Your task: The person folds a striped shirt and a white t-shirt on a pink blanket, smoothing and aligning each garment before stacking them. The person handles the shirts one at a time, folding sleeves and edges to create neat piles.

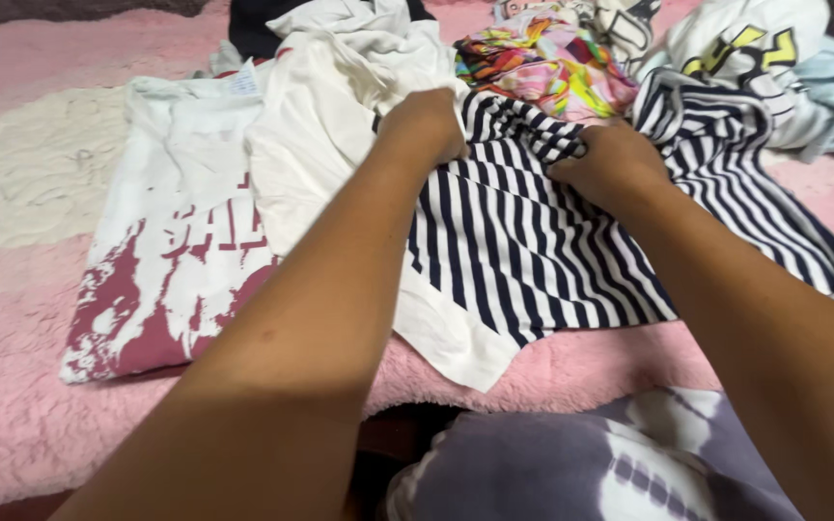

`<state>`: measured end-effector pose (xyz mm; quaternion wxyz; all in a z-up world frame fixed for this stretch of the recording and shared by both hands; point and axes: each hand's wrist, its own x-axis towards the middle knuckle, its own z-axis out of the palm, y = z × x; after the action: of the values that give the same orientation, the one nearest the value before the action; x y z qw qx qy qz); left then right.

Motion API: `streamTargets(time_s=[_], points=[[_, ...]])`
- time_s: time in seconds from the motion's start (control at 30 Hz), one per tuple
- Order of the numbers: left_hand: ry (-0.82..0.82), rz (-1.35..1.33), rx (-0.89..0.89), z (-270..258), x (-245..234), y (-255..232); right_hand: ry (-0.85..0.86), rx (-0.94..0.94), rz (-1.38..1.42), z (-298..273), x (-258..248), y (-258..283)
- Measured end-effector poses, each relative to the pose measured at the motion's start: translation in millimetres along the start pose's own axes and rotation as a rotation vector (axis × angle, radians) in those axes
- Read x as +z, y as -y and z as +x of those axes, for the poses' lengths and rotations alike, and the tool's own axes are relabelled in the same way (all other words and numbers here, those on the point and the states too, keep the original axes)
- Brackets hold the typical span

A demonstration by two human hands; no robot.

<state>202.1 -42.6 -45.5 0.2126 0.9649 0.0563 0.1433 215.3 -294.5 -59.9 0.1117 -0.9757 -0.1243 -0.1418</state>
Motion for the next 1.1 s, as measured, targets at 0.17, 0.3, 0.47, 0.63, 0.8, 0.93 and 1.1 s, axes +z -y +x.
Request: streamTargets(time_s=[0.17,0.3,0.47,0.63,0.8,0.93,1.1], points=[[-0.163,-0.388,-0.218,-22,-3,10,-0.021,0.123,0.020,-15,-9,-2],[-0.237,-0.978,-0.413,-11,-6,8,-0.081,0.127,-0.004,-14,-13,-14],[-0.359,-1.361,-0.298,19,10,10,-0.060,0.111,-0.122,-1,-17,-31],[-0.666,-0.894,-0.075,35,6,34,-0.199,0.157,-0.044,5,-27,-49],[-0.416,-0.436,-0.126,22,2,26,-0.461,-0.081,0.275,10,-28,-64],[-0.486,-0.118,0.140,12,16,-9,-0.520,0.223,0.210,17,-27,-84],[0.053,-0.097,0.220,17,26,-59,-0.189,0.308,0.072,37,-32,-93]])
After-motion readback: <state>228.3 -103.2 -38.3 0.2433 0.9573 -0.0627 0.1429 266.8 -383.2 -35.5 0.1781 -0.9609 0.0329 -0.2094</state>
